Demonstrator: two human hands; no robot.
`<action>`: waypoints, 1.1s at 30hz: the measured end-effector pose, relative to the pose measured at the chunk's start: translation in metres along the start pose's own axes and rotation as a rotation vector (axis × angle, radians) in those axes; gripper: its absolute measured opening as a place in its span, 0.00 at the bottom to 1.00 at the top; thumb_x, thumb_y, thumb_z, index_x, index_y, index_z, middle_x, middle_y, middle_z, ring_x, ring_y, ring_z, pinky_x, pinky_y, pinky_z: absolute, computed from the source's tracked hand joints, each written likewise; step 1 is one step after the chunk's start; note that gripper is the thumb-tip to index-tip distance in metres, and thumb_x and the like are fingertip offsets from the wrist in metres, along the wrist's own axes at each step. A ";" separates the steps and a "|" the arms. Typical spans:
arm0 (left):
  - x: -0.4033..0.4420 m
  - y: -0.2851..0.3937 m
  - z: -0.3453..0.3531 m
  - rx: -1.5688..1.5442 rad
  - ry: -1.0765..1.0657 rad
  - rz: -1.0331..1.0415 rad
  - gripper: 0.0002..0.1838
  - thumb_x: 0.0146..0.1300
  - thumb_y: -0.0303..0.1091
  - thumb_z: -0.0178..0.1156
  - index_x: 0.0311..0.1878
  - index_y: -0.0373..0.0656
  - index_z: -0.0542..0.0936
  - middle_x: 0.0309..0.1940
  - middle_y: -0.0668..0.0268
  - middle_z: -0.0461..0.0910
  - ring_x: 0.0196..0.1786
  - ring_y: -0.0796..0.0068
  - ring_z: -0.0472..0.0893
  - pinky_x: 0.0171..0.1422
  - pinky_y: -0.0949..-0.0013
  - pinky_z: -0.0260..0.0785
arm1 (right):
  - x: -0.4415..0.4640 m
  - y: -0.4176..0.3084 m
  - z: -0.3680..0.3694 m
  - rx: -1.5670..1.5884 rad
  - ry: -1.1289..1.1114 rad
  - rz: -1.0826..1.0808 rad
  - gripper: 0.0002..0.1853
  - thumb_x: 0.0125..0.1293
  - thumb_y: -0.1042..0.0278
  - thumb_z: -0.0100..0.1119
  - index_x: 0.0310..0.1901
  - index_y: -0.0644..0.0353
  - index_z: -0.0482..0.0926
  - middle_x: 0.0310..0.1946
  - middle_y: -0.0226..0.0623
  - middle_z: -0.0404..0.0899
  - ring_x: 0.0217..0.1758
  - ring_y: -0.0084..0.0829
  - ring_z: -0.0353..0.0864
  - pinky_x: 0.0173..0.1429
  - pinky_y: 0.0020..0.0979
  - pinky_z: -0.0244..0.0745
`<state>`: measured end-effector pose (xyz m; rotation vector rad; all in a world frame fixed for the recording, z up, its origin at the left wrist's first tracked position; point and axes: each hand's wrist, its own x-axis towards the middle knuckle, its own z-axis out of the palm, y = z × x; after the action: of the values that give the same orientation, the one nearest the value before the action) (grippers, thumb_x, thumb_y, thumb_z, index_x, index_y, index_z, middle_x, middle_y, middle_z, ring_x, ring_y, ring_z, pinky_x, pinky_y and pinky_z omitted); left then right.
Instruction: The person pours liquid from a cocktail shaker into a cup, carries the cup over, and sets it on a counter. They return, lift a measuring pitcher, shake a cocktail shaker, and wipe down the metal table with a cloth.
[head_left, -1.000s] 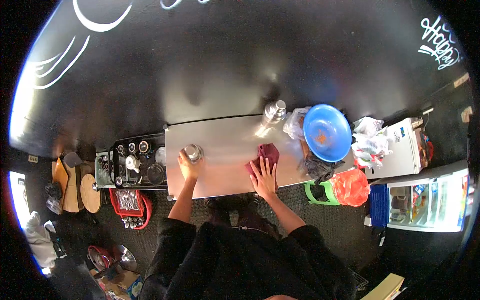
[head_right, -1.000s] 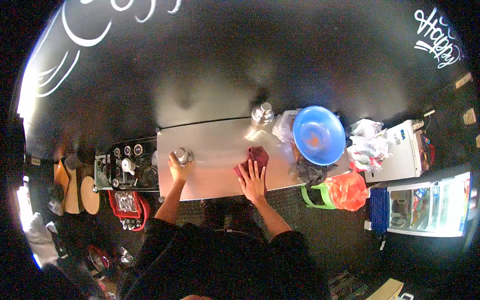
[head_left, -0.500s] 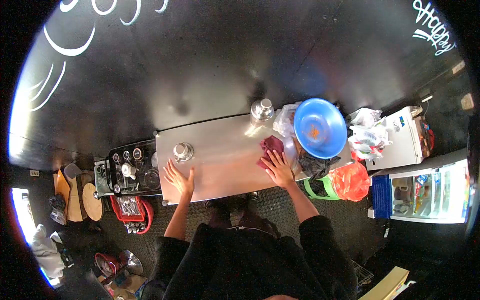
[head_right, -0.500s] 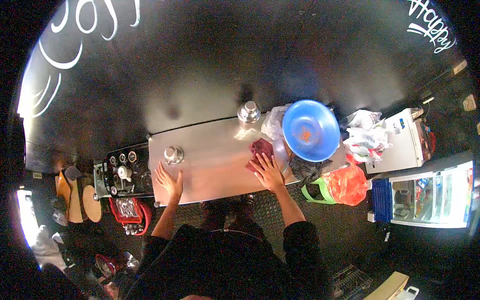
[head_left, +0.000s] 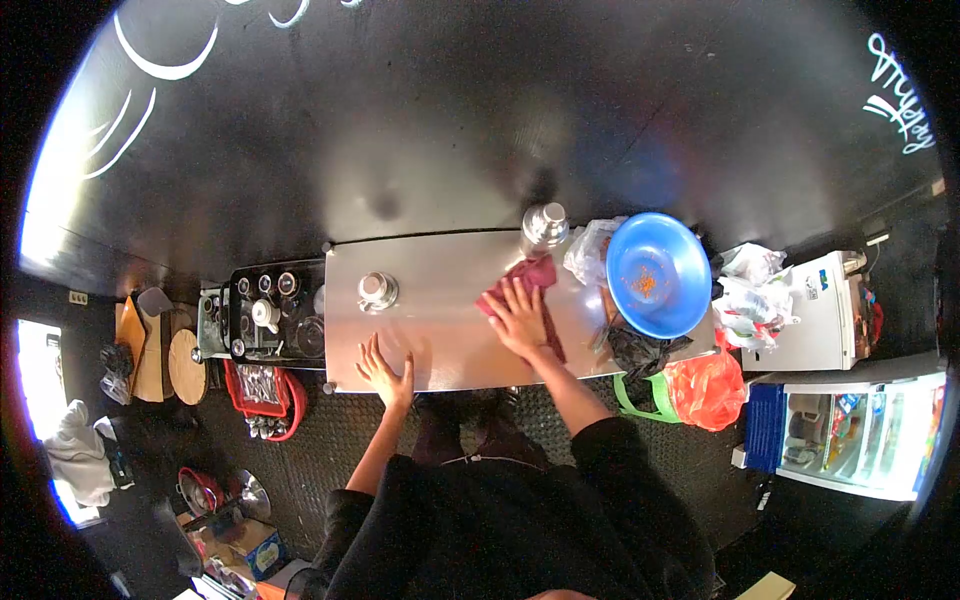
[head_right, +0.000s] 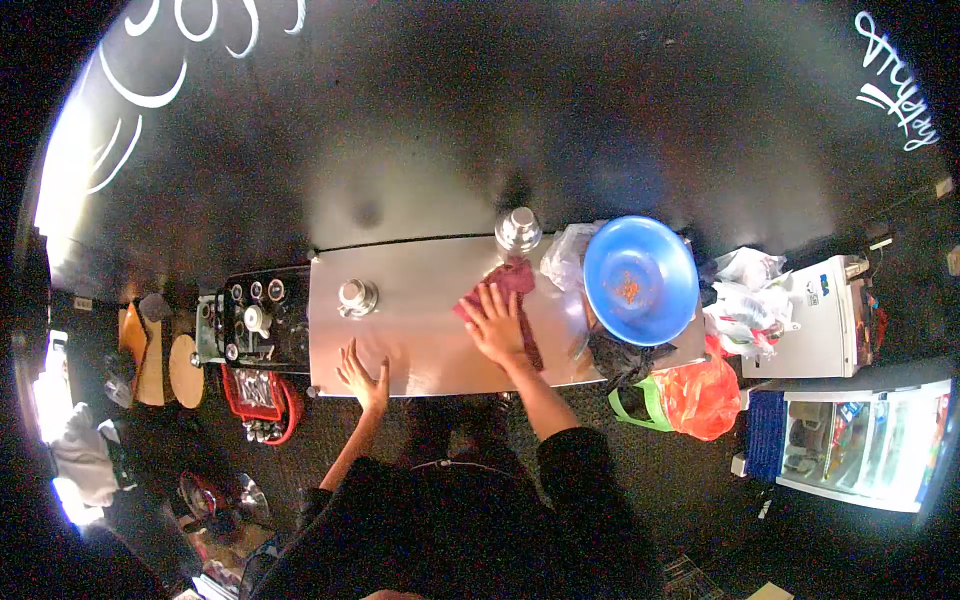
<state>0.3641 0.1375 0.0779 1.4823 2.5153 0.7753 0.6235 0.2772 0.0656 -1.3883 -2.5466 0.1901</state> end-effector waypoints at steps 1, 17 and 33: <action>0.001 0.000 0.000 0.001 0.002 0.000 0.43 0.56 0.51 0.61 0.71 0.47 0.55 0.68 0.61 0.59 0.76 0.55 0.47 0.75 0.41 0.30 | 0.002 -0.017 0.006 0.020 -0.005 -0.035 0.27 0.68 0.48 0.45 0.69 0.37 0.61 0.72 0.42 0.53 0.77 0.47 0.44 0.74 0.61 0.34; 0.008 0.050 0.065 -0.302 -0.640 0.842 0.20 0.46 0.38 0.72 0.43 0.44 0.81 0.37 0.64 0.79 0.51 0.61 0.75 0.57 0.60 0.68 | -0.121 -0.009 -0.010 0.369 0.083 -0.103 0.17 0.61 0.65 0.61 0.51 0.60 0.77 0.56 0.40 0.75 0.63 0.39 0.70 0.71 0.44 0.60; 0.071 0.138 -0.085 -0.500 -1.079 0.554 0.16 0.58 0.42 0.67 0.36 0.38 0.79 0.25 0.67 0.77 0.31 0.78 0.72 0.38 0.69 0.67 | -0.078 0.018 -0.136 1.012 -0.061 0.123 0.16 0.55 0.63 0.70 0.38 0.65 0.78 0.30 0.37 0.79 0.37 0.26 0.78 0.44 0.29 0.72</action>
<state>0.4063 0.2198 0.2290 1.7234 1.0644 0.3997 0.7153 0.2219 0.1812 -1.0771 -1.8636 1.3221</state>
